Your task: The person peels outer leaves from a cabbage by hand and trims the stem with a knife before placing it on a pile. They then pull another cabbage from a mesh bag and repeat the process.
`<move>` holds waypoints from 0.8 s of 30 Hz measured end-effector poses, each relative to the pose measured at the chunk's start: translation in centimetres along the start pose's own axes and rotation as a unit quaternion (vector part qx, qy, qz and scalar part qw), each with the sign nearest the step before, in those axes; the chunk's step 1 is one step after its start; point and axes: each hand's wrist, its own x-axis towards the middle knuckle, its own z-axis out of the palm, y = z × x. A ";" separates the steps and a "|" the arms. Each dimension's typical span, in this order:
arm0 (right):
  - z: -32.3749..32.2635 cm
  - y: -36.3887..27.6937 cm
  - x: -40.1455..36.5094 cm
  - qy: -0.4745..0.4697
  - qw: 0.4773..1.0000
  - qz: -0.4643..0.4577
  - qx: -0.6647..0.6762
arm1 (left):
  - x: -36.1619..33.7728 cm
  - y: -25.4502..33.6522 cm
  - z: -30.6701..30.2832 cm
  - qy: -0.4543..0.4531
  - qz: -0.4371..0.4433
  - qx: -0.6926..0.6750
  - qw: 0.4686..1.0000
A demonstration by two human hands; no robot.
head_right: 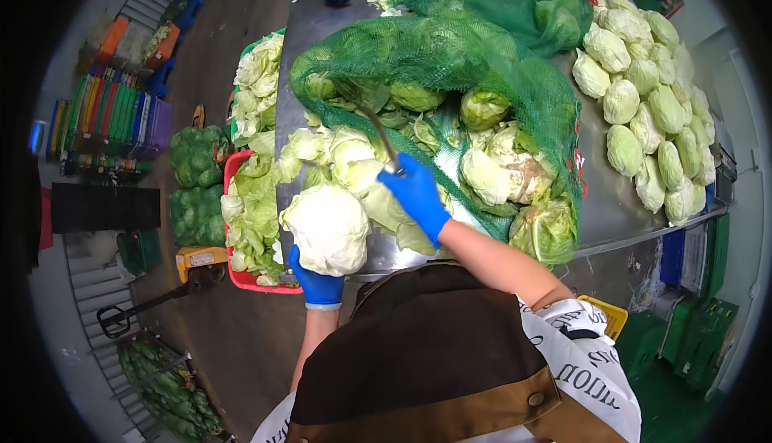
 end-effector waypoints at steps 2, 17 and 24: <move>-2.1 0.5 0.9 -0.013 0.987 -0.065 -0.146 | -0.4 0.2 0.0 -0.015 -0.004 -0.032 0.999; 0.3 -1.5 -2.3 -0.092 0.941 -0.235 -0.223 | -0.6 0.3 -2.4 -0.038 0.098 0.159 0.982; -2.1 -1.9 -0.7 -0.064 0.996 0.057 0.039 | 0.2 0.8 -1.7 -0.067 0.039 0.000 0.997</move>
